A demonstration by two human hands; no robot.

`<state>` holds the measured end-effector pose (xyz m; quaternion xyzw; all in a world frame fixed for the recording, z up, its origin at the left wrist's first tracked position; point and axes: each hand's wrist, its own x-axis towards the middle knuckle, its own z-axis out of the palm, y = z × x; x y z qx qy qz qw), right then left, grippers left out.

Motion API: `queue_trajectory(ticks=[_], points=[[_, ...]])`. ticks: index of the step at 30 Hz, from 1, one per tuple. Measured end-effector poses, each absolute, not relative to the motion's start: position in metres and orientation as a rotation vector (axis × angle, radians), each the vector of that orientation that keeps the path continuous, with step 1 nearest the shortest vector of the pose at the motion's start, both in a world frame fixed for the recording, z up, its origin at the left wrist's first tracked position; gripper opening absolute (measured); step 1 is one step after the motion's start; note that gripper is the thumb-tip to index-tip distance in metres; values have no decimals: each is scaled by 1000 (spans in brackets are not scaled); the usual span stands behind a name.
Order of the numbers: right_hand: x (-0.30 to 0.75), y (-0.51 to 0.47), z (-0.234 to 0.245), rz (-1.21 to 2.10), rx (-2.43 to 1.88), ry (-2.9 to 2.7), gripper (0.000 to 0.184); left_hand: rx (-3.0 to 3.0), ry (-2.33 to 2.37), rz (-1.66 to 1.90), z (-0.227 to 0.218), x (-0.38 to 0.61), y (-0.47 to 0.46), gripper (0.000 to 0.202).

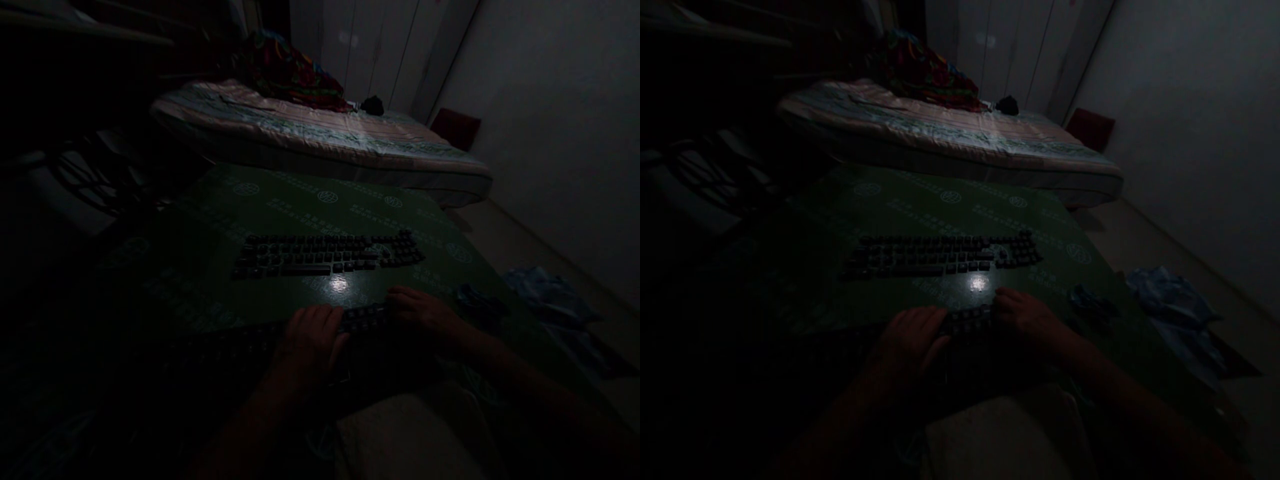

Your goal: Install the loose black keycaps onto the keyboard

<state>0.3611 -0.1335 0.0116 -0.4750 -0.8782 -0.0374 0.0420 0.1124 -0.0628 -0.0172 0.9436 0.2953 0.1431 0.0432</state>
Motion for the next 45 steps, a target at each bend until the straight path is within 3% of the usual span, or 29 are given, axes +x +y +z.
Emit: queue_trajectory(ticks=[21,33,45], points=[[355,-133,17,61,-1534,-2622,19,2877,901,466,-16,112,-63,27],[357,-153,-14,-410,-1468,-2505,20,2883,900,469,-15,112,-63,28],[345,-165,-32,-596,-1522,-2308,26,2879,901,450,-16,112,-63,27]])
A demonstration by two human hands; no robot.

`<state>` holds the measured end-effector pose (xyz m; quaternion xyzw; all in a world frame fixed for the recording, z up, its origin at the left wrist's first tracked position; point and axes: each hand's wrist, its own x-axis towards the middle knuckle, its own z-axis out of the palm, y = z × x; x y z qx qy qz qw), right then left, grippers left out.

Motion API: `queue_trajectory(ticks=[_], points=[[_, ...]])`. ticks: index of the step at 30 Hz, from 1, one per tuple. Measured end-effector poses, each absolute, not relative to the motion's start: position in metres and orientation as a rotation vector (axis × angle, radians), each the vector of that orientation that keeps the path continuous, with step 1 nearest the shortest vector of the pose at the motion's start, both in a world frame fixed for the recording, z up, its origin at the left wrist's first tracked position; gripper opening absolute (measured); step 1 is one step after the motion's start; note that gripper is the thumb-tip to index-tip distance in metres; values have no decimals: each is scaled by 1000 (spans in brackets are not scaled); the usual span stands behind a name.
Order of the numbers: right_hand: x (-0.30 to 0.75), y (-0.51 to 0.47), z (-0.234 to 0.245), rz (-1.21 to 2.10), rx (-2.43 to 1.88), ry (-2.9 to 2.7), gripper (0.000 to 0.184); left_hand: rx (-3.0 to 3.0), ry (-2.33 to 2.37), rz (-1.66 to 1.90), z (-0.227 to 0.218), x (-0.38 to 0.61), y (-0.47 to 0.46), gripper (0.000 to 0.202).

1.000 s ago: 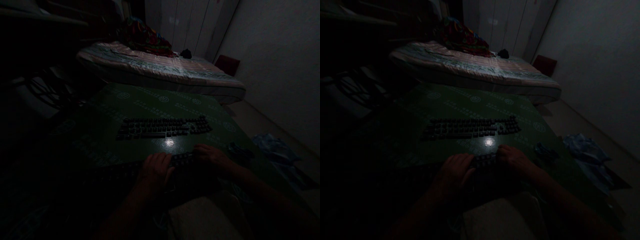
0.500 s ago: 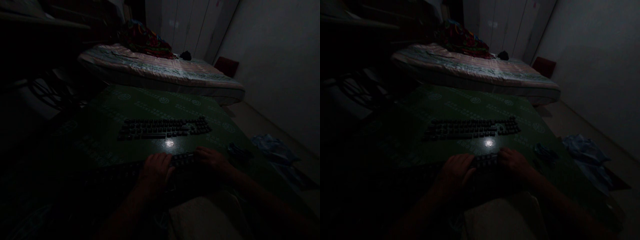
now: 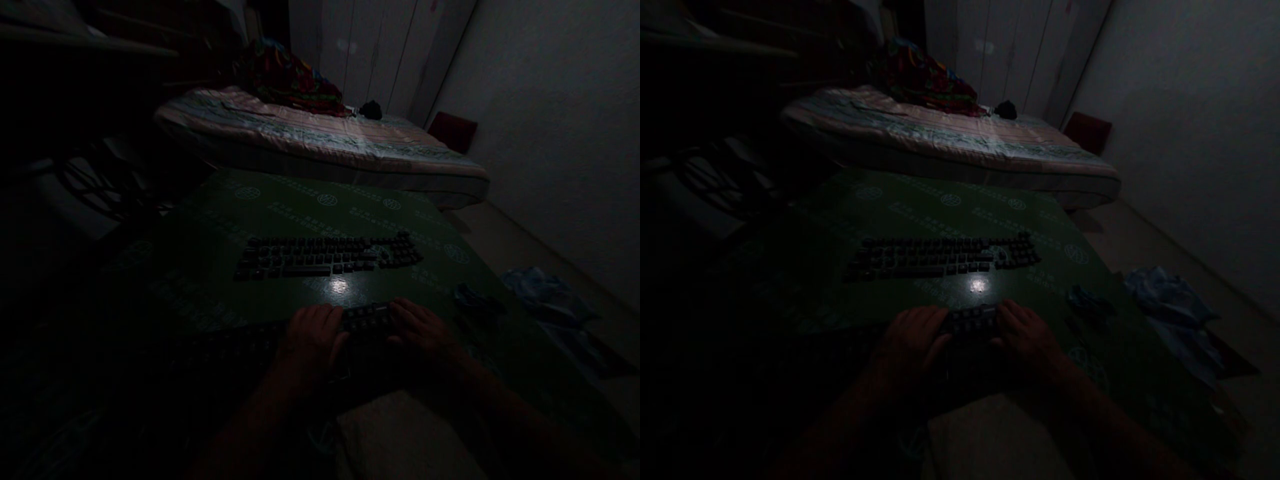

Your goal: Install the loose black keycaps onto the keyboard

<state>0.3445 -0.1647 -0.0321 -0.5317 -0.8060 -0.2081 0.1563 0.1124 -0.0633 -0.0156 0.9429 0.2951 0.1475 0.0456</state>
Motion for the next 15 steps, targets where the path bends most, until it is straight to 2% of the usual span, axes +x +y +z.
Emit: queue_trajectory(ticks=[15], points=[[342,-169,-39,-555,-1549,-2159,24,2895,912,424,-15,113,-63,27]])
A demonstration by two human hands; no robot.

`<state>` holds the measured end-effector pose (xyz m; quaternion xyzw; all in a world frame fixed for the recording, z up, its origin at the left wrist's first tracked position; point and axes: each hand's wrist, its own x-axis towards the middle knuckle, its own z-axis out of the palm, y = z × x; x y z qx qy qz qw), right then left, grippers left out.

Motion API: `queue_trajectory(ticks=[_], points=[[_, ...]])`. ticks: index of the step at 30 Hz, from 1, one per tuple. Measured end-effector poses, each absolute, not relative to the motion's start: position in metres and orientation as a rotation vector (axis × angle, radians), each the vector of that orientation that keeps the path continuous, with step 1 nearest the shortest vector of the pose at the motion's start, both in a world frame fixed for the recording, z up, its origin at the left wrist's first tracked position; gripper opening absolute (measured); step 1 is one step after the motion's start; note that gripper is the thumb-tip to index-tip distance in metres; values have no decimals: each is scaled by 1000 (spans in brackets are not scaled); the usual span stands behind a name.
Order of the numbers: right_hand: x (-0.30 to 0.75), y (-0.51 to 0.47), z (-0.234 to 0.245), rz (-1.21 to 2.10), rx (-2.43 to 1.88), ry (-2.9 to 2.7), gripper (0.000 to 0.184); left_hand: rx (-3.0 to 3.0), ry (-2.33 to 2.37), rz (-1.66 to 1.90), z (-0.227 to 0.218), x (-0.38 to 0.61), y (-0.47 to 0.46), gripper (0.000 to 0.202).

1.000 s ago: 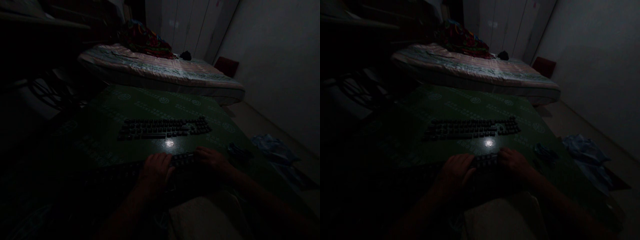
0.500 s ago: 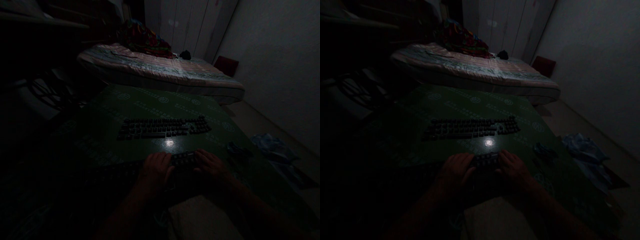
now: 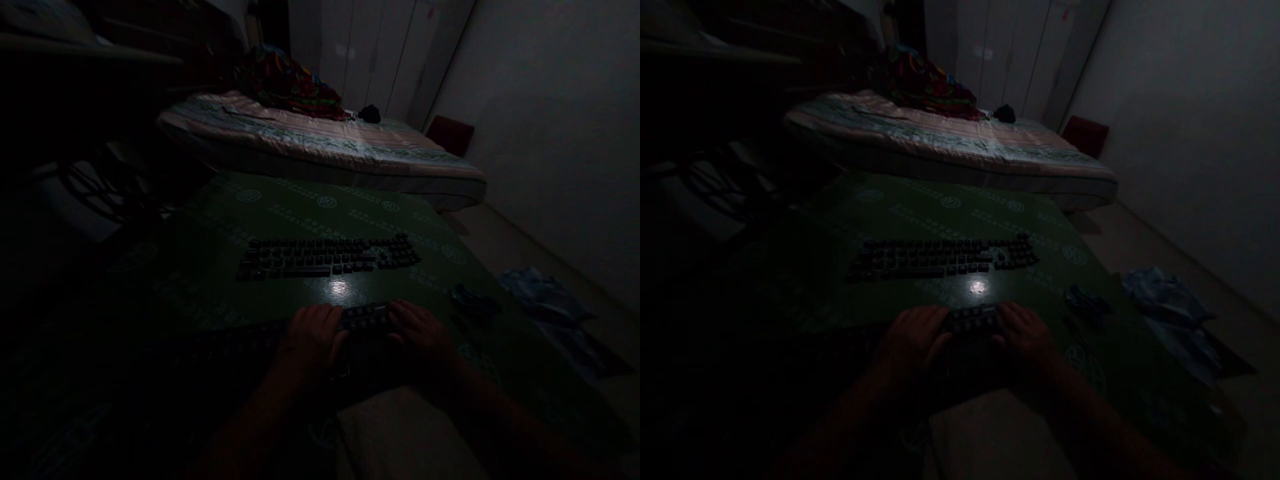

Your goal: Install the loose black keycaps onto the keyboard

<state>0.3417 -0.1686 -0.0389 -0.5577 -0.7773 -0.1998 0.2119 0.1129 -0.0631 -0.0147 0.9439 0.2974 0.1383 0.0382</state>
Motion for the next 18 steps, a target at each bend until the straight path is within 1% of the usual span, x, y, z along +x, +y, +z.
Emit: queue_trajectory(ticks=[7,18], points=[[342,-173,-40,-665,-1564,-2030,19,2889,912,407,-15,113,-63,27],[343,-171,-44,-630,-1578,-2049,19,2894,916,421,-21,113,-62,29]])
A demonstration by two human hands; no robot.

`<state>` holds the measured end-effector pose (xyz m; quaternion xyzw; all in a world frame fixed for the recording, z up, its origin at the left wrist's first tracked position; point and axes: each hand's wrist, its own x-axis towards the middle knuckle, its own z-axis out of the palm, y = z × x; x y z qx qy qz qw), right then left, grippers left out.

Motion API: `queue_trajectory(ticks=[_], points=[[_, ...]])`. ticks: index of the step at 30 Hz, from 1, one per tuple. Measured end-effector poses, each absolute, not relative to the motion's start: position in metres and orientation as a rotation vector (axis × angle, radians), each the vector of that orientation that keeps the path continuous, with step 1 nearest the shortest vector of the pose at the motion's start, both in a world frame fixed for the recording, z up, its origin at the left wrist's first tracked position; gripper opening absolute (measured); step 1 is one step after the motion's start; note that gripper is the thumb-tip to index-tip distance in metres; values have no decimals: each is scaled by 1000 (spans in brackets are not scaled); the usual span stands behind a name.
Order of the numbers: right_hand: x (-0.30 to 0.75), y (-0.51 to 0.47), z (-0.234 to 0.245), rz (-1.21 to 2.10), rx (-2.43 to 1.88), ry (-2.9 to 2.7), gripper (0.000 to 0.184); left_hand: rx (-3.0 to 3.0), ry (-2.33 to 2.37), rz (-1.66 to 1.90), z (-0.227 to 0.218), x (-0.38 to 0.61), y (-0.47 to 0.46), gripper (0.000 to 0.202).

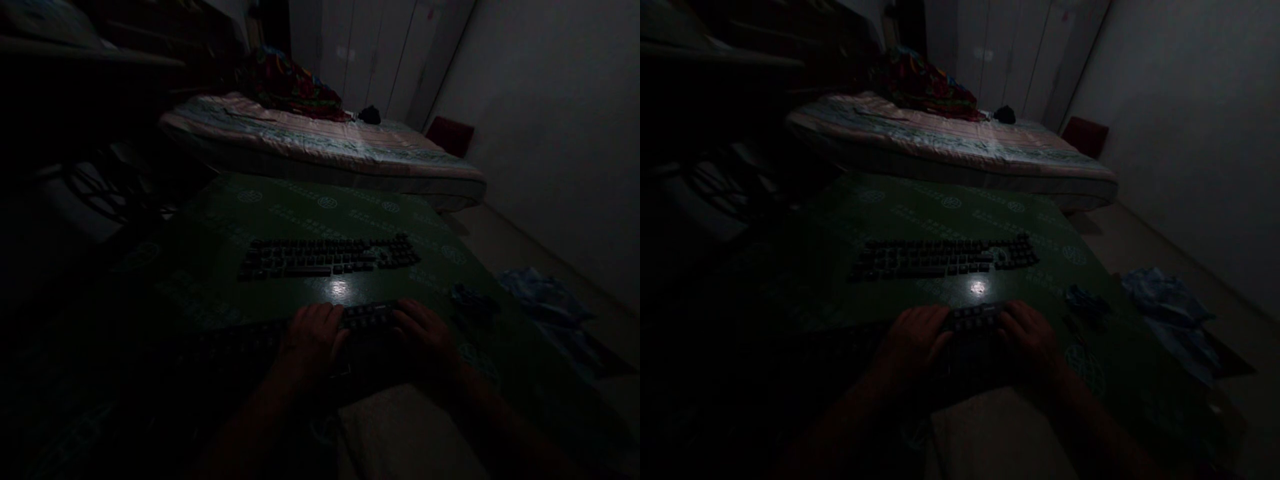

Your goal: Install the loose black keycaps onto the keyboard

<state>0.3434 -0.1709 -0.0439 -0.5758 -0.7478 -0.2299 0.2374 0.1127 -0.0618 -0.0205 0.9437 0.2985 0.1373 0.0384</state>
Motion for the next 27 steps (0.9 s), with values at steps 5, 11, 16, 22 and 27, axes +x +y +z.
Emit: queue_trajectory(ticks=[5,11,16,22,27], points=[[344,-169,-43,-618,-1631,-2022,18,2895,921,428,-19,113,-62,27],[340,-185,-34,-584,-1684,-1760,21,2894,905,428,-19,114,-61,26],[325,-209,-27,-439,-1649,-1734,20,2877,875,557,-25,114,-55,33],[331,-212,-10,-315,-1636,-1684,19,2808,818,750,-2,109,-60,18],[343,-203,-2,-150,-1685,-1520,23,2261,317,123,29,112,-118,19]])
